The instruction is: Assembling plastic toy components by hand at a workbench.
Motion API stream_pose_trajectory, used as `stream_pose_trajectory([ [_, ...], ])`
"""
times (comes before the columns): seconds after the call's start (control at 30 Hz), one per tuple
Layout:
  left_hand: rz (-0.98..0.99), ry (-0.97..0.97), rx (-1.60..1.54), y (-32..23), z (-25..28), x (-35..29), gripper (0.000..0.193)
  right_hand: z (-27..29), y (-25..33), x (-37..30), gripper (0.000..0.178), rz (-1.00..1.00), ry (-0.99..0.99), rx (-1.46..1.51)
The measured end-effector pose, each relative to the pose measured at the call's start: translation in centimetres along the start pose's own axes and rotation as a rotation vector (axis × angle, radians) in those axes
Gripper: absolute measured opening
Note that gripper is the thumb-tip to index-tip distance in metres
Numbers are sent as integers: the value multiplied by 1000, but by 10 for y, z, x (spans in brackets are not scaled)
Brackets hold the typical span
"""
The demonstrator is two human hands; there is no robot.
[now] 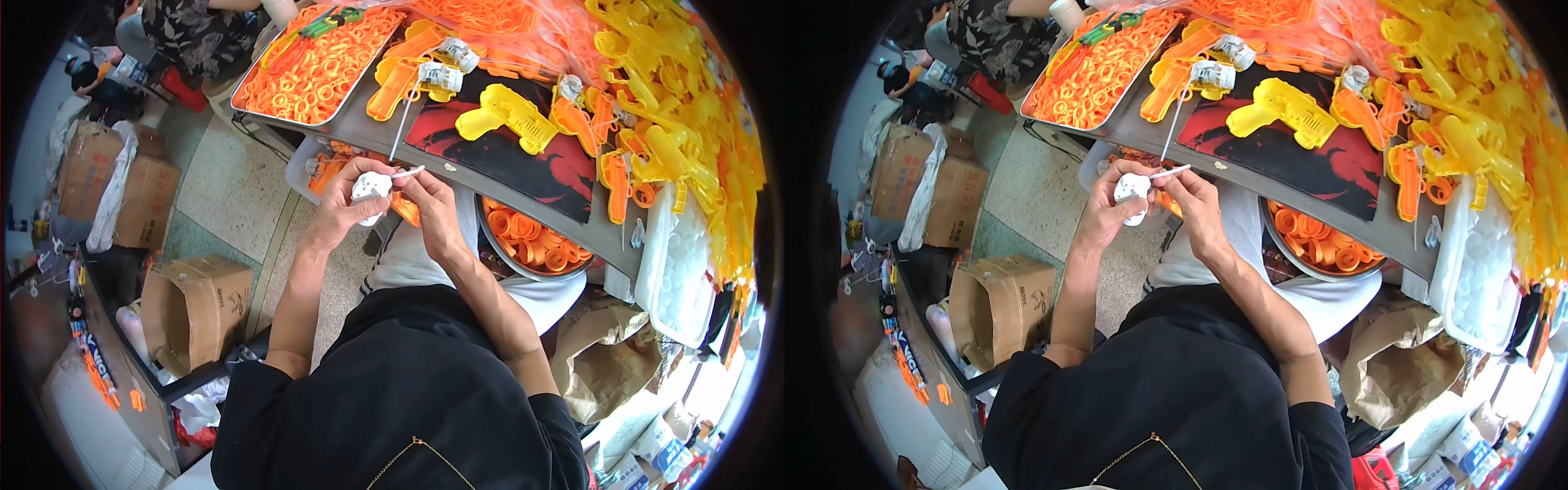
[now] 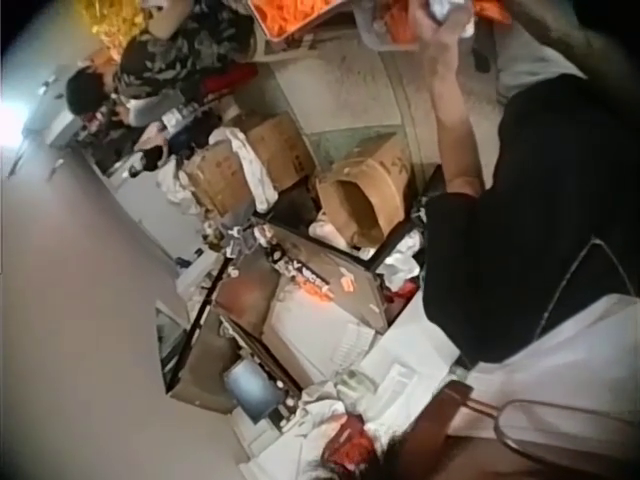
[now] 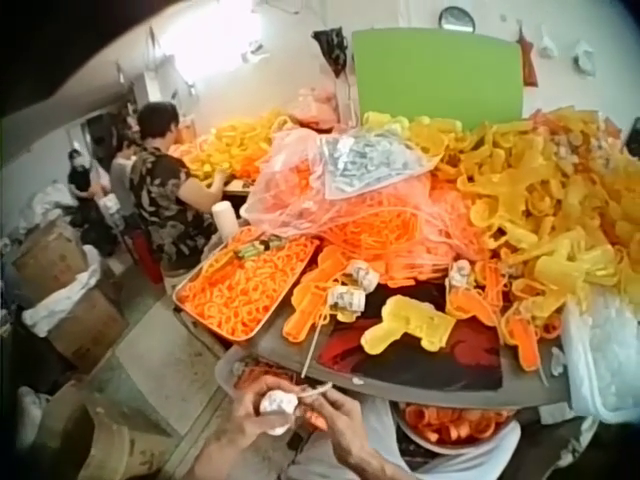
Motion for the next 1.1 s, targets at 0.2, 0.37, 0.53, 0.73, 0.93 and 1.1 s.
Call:
stream_pose_trajectory([
  [0.2, -170, 119, -152, -20, -36, 12, 53, 5, 30, -13, 24, 244, -67, -98],
  [0.37, -310, 251, 506, -47, -51, 4, 43, 13, 62, -21, 24, 298, -76, -163],
  [0.53, -540, 1126, 472, -145, -68, -31, 44, 16, 100, -29, 37, 346, 105, -275],
  [0.73, -500, 178, 826, -140, -103, 34, 30, -5, 136, -40, 91, 175, 446, -63],
  [0.93, -491, 322, 571, -125, -104, 51, 27, -14, 144, -40, 84, 133, 452, 0],
  [1.1, -740, 240, 616, -121, -115, 51, 19, 0, 140, -60, 28, 397, 51, -573],
])
Point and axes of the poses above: each hand's wrist, its own x-axis towards the middle knuckle, its own z-axis out of the back of the hand, y = z × x, the point moved 3 cm from there along x, towards the middle knuckle, and after that the axes turned 3 degrees about y, right-handed, at the moved point
